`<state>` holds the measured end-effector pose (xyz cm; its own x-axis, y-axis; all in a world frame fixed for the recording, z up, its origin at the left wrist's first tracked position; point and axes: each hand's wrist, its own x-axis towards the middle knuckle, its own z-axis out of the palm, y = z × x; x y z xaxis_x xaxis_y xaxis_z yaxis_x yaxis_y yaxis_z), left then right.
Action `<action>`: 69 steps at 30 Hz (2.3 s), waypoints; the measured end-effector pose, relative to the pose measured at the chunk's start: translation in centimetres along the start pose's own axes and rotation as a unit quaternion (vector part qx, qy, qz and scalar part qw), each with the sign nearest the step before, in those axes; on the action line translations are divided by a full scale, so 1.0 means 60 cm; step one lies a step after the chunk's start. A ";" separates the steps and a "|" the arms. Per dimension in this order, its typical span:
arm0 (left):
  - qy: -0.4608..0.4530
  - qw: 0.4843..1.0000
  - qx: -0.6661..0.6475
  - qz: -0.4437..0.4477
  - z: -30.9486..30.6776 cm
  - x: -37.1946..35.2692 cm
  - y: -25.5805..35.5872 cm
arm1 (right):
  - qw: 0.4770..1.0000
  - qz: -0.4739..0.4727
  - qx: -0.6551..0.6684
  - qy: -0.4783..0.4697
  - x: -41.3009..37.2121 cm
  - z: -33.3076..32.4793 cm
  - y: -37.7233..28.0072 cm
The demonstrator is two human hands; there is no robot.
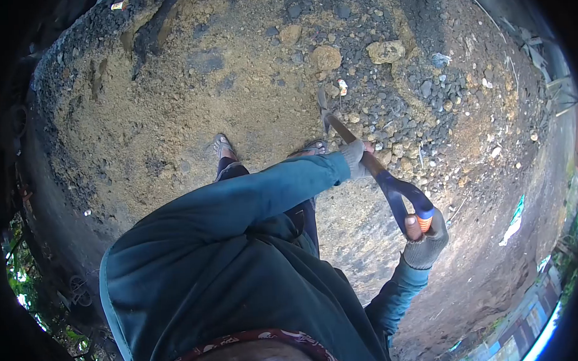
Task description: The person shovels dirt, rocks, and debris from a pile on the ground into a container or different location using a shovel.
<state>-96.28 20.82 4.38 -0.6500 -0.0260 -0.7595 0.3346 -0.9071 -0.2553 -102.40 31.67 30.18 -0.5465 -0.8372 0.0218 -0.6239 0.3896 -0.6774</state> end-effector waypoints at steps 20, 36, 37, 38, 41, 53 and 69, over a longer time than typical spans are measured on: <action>0.220 0.961 -0.104 -0.129 -0.372 0.355 -0.158 | 0.744 0.605 0.042 0.280 -0.300 0.126 0.542; -0.021 0.916 -0.185 0.355 -0.615 0.017 0.611 | 0.975 -0.105 0.058 -0.189 0.050 0.672 0.137; 0.008 0.916 -0.180 0.357 -0.590 0.005 0.589 | 0.975 -0.026 0.140 -0.168 0.044 0.673 0.170; 0.040 0.915 -0.178 0.359 -0.562 0.005 0.560 | 0.970 0.048 0.166 -0.172 0.049 0.650 0.181; 0.027 0.925 -0.273 0.264 -0.531 0.047 0.445 | 0.883 0.391 0.255 -0.052 -0.019 0.576 0.292; 0.140 0.942 -0.236 0.191 -0.751 0.002 0.629 | 0.936 0.341 0.076 -0.056 -0.093 0.855 0.150; -0.102 0.802 -0.316 0.496 -0.780 -0.311 0.577 | 0.860 -0.419 0.093 -0.277 -0.048 0.755 -0.167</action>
<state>-40.65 9.55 -18.28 0.0727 -0.7306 -0.6790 0.9937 -0.0055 0.1123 -69.29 12.80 3.61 0.4331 -0.8687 0.2403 -0.5406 -0.4637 -0.7020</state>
